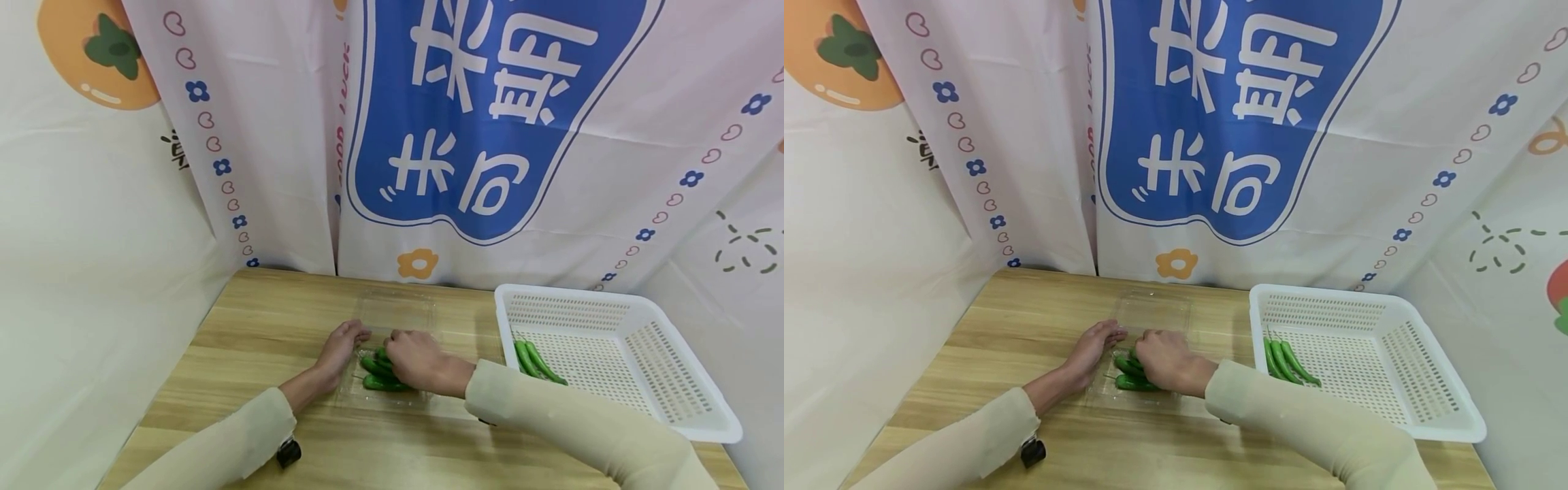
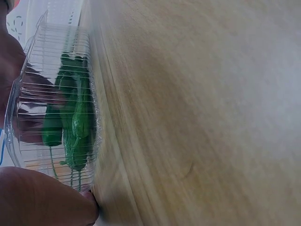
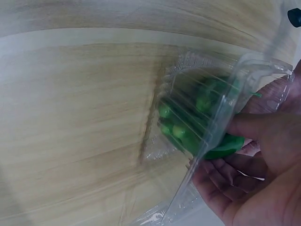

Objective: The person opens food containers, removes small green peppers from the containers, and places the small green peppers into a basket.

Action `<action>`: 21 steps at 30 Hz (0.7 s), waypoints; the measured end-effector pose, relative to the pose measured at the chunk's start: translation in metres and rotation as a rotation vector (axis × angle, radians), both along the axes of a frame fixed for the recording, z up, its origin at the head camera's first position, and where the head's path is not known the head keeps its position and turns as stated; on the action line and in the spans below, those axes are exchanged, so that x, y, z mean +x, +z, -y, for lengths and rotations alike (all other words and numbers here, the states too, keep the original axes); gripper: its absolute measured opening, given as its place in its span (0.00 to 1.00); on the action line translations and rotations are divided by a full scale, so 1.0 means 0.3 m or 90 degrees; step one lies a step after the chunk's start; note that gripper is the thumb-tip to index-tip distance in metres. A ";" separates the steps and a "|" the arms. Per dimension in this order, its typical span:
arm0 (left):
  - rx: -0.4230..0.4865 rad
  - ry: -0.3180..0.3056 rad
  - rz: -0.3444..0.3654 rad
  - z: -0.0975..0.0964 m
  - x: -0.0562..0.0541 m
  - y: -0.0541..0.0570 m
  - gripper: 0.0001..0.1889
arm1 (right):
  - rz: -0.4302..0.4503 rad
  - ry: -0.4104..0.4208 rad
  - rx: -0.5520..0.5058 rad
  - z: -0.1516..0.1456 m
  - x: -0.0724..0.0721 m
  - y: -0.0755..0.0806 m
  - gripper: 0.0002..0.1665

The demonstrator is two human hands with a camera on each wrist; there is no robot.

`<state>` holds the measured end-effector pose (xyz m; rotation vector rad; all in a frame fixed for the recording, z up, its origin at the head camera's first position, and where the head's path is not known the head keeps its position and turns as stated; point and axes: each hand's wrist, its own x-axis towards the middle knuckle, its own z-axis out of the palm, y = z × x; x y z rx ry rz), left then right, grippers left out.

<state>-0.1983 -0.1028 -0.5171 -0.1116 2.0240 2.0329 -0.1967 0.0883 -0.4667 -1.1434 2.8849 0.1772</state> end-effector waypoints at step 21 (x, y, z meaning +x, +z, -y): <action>-0.002 -0.008 -0.005 0.002 0.001 0.006 0.32 | 0.017 0.036 -0.056 -0.017 -0.008 0.018 0.03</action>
